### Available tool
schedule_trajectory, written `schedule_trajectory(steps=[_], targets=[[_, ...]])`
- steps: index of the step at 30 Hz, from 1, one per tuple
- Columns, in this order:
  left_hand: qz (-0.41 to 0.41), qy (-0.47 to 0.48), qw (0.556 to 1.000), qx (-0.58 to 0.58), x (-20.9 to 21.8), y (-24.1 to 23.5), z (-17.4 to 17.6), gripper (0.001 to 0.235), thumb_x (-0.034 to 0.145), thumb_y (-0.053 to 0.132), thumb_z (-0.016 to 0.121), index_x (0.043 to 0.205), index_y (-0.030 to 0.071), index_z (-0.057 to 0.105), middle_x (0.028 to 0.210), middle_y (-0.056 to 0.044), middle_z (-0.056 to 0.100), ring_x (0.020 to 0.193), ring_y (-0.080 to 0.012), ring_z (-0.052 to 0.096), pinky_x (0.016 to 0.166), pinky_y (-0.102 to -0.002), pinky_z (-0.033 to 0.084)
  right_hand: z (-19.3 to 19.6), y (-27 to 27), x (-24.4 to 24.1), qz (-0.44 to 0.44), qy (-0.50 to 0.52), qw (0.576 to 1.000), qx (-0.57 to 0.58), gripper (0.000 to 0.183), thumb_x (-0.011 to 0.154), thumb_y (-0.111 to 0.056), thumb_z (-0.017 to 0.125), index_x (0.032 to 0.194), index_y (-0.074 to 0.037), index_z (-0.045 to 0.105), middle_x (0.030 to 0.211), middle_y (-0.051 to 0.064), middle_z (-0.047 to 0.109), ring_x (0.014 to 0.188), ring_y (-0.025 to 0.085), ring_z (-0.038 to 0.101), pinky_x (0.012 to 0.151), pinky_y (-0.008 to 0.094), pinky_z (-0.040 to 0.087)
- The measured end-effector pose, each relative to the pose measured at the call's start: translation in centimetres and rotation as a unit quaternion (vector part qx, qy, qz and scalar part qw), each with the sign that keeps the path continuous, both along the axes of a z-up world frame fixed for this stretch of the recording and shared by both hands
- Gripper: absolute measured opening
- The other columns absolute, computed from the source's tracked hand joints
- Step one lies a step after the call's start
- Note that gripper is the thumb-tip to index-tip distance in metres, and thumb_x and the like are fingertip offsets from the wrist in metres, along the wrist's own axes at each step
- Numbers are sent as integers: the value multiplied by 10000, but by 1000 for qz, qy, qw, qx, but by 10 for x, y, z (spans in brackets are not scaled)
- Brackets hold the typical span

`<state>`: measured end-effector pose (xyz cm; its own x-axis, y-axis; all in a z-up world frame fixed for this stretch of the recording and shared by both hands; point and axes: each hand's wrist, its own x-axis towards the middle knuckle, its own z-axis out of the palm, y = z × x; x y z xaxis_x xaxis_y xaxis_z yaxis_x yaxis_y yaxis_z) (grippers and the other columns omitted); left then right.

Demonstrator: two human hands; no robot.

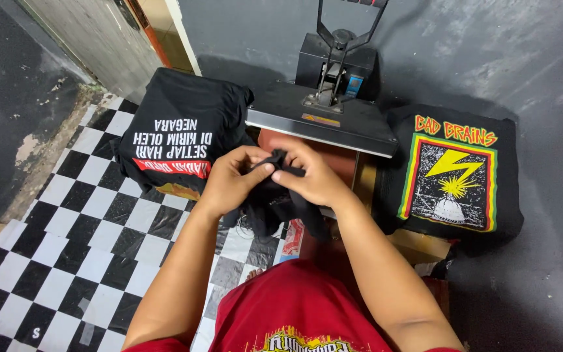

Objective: Positioning printed t-shirts on a heat press machine for curing and inspecting print quality

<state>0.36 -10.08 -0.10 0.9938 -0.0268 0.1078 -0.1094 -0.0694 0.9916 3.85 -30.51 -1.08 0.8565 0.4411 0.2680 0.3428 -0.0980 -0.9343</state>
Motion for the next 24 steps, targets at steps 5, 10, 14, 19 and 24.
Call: schedule_trajectory(steps=[5, 10, 14, 19, 24], targets=[[-11, -28, 997, 69, 1, 6, -1, 343, 839, 100, 858, 1166, 87, 754, 897, -90, 757, 827, -183, 693, 763, -349, 575, -11, 7, 8, -65, -69, 995, -33, 216, 817, -139, 832, 1009, -78, 754, 770, 54, 598, 631, 121, 553, 560, 261, 475], [-13, 4, 984, 179, -10, 31, -38, 143, 904, 184, 794, 1025, 110, 777, 813, -116, 758, 788, -226, 711, 718, -395, 557, -3, 4, 11, -122, -89, 988, 14, 157, 865, -111, 812, 1011, -94, 758, 748, 20, 539, 617, 85, 522, 548, 202, 458], [71, 67, 977, 189, -19, 63, -90, 150, 940, 211, 761, 1074, 146, 775, 851, -148, 748, 831, -274, 713, 757, -410, 549, 3, 4, 13, -152, -86, 984, 31, 141, 889, -115, 800, 1016, -76, 752, 748, 16, 524, 613, 83, 521, 551, 209, 454], [133, 125, 965, 190, -29, 99, -128, 166, 949, 240, 758, 1093, 157, 769, 882, -162, 733, 860, -281, 683, 779, -415, 526, 5, 10, 14, -158, -72, 982, 67, 131, 904, -87, 785, 1020, -47, 738, 738, 18, 475, 634, 68, 506, 587, 219, 458], [148, 193, 914, 323, -31, 115, -121, 437, 905, 300, 770, 1305, 168, 652, 1128, -243, 713, 1153, -463, 651, 1013, -542, 503, 13, 18, 9, -147, -31, 985, 88, 186, 905, -73, 787, 1050, 9, 705, 758, 17, 480, 643, 60, 510, 621, 210, 477]])
